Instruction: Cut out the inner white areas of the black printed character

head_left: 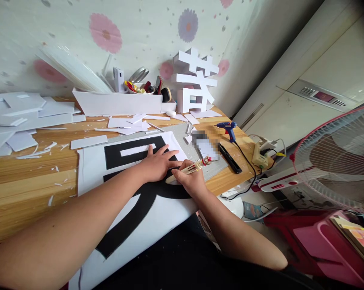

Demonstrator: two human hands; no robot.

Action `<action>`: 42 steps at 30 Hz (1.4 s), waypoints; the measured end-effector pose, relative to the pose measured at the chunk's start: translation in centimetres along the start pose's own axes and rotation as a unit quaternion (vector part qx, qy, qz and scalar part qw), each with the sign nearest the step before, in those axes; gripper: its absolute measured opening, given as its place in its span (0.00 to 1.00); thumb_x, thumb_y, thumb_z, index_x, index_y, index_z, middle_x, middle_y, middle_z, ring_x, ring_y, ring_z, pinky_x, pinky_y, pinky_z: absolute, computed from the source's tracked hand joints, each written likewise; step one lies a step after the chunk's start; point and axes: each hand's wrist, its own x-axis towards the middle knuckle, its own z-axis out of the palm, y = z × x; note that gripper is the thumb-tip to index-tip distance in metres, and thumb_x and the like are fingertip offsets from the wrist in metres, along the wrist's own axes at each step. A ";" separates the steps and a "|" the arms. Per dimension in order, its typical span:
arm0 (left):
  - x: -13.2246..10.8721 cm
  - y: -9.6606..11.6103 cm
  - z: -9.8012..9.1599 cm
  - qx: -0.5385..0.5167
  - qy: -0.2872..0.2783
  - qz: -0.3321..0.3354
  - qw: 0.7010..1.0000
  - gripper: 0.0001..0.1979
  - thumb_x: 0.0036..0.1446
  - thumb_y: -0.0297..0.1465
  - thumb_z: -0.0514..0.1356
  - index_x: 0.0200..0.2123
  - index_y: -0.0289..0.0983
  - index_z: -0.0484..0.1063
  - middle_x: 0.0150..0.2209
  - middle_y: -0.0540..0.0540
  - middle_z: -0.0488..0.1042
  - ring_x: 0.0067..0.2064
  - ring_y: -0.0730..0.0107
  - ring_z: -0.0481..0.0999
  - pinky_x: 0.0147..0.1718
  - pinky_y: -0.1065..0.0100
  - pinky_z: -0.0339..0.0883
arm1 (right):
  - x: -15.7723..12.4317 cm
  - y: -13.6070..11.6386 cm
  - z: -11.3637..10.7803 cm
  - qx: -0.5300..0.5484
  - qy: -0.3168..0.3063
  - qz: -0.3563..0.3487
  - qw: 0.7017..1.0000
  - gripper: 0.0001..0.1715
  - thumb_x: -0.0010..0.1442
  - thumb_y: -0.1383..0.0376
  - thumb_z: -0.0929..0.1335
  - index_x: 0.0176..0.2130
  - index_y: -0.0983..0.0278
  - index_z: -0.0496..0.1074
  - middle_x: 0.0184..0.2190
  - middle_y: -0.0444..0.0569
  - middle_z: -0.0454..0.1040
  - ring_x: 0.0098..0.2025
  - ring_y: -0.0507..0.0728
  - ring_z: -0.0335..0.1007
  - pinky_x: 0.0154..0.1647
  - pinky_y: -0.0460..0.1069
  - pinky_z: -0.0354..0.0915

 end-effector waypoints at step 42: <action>-0.1 0.3 -0.7 0.023 -0.026 -0.023 0.999 0.48 0.52 0.14 0.48 0.66 0.69 0.56 0.75 0.54 0.44 0.75 0.43 0.38 0.59 0.19 0.34 | 2.3 1.3 -4.7 0.011 0.107 0.046 0.993 0.14 0.44 0.59 0.71 0.19 0.59 0.62 0.10 0.38 0.64 0.14 0.50 0.56 0.19 0.46 0.54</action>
